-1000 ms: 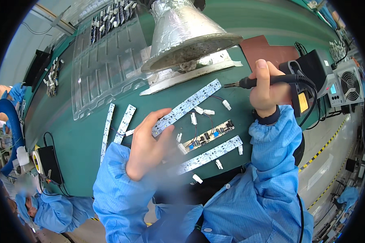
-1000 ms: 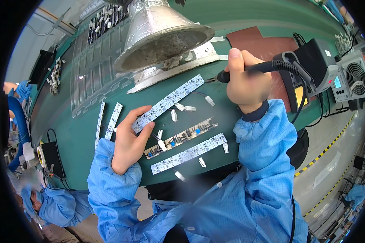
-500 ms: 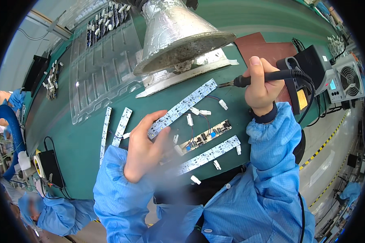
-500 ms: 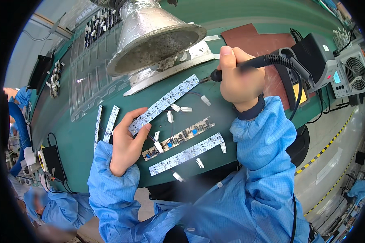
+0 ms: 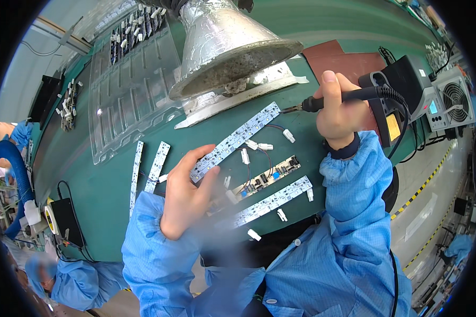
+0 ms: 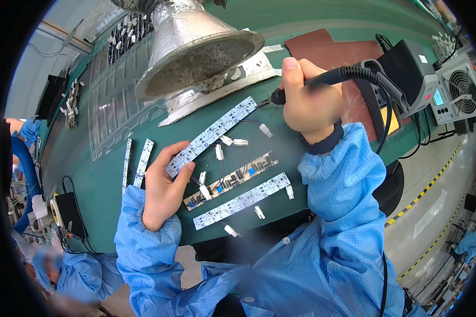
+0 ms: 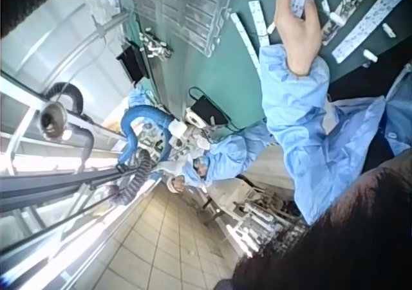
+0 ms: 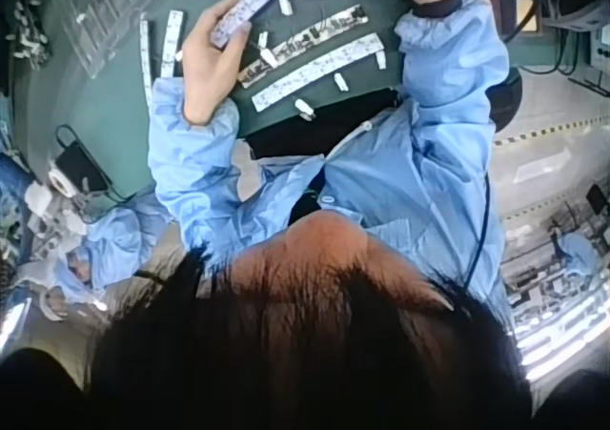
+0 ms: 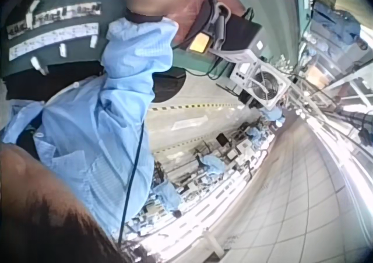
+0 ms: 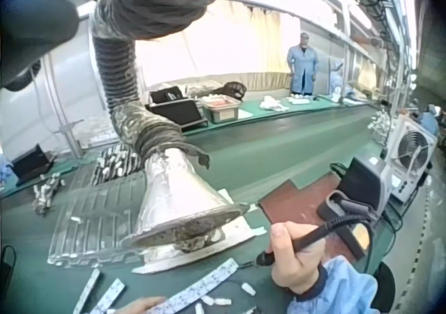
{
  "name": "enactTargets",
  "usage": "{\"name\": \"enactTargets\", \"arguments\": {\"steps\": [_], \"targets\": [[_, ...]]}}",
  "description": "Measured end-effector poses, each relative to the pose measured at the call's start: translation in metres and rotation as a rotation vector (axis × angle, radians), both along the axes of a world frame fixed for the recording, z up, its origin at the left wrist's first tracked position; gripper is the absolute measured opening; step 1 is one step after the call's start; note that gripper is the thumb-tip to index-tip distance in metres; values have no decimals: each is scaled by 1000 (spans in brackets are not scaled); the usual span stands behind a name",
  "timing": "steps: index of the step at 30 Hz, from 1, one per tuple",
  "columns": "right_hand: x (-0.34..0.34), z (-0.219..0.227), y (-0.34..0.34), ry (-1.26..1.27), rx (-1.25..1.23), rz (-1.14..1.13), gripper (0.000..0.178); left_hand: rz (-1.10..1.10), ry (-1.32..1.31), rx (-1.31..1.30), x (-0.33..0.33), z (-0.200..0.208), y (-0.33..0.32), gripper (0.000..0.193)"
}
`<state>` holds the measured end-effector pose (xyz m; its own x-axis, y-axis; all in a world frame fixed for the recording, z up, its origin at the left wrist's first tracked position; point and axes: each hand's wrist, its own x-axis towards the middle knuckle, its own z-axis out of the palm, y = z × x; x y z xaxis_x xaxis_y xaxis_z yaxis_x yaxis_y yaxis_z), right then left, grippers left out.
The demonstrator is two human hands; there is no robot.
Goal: Soldering electronic components onto small circuit board strips at a manual assembly station.
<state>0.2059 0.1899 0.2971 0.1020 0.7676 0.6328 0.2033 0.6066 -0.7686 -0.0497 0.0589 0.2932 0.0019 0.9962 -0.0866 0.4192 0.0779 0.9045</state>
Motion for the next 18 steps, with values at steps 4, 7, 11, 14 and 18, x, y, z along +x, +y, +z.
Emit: {"name": "enactTargets", "arguments": {"steps": [4,7,11,14,18], "targets": [[0,1,0,-9,-6,-1,39,13,-19,-50,2,6,0,34],[4,0,3,36,25,-65,39,-4,10,20,0,0,1,34],[20,-1,16,131,57,-124,38,-56,162,133,3,10,1,33],[18,2,20,242,52,-215,38,-29,94,134,1,14,-1,33],[19,1,22,337,49,-231,36,78,-578,-311,-8,29,-3,28]]}}
